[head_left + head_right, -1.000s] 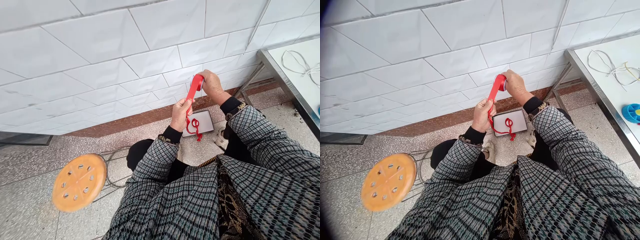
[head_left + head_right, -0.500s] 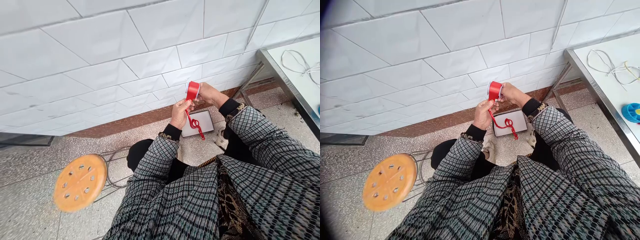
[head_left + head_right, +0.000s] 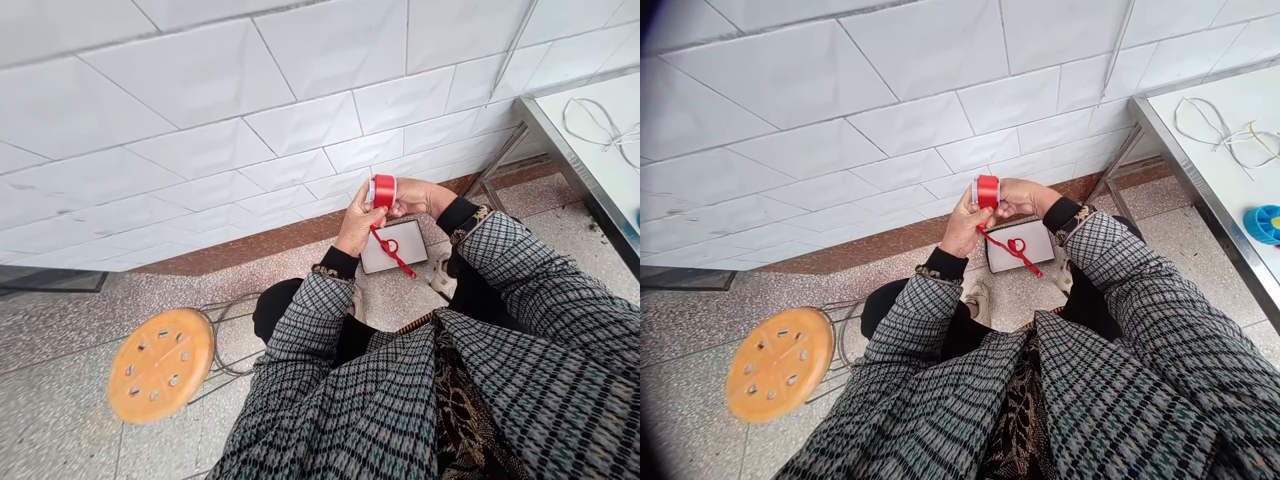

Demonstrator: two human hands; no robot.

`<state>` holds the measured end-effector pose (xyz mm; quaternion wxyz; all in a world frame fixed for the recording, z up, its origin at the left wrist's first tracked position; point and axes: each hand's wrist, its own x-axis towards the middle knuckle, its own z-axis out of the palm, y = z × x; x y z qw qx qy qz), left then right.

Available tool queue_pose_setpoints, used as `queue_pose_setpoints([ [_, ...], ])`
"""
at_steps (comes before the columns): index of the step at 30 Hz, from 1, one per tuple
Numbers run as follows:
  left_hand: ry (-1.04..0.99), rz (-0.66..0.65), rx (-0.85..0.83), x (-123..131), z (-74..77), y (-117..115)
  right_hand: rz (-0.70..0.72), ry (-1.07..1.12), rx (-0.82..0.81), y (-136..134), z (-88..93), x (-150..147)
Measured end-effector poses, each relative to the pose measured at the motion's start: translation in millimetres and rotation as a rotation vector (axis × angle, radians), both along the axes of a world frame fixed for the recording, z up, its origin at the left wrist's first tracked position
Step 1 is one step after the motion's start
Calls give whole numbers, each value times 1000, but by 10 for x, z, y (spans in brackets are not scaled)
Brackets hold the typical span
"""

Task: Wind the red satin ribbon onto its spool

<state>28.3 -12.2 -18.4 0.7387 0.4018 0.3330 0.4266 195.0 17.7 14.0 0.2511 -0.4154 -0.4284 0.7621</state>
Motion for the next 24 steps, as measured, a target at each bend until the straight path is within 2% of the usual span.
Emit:
queue_pose_setpoints([
  [3, -29, -74, 18, -54, 18, 28, 44, -79, -16, -49, 36, 0],
  [5, -39, -84, 41, -74, 19, 44, 66, -169, 78, -75, 66, 9],
  [7, -56, -56, 38, -76, 19, 52, 8, -332, 310, -78, 82, 25],
  [11, -88, 7, -16, -35, 32, 34, -175, -713, 937, -37, 55, 52],
  [13, -84, 7, -37, -4, 45, 10, -174, -847, 1089, -25, 34, 59],
  [16, -76, 31, -71, 32, 75, -23, -188, -955, 1090, -29, 47, 77],
  [19, -108, 38, -67, 26, 141, -36, -266, -951, 1032, -22, 108, 124],
  [22, -106, -53, -36, -32, 245, -44, -394, -909, 974, 48, 212, 206],
  [24, -80, -158, -10, -95, 291, -54, -498, -849, 916, 125, 348, 285],
])
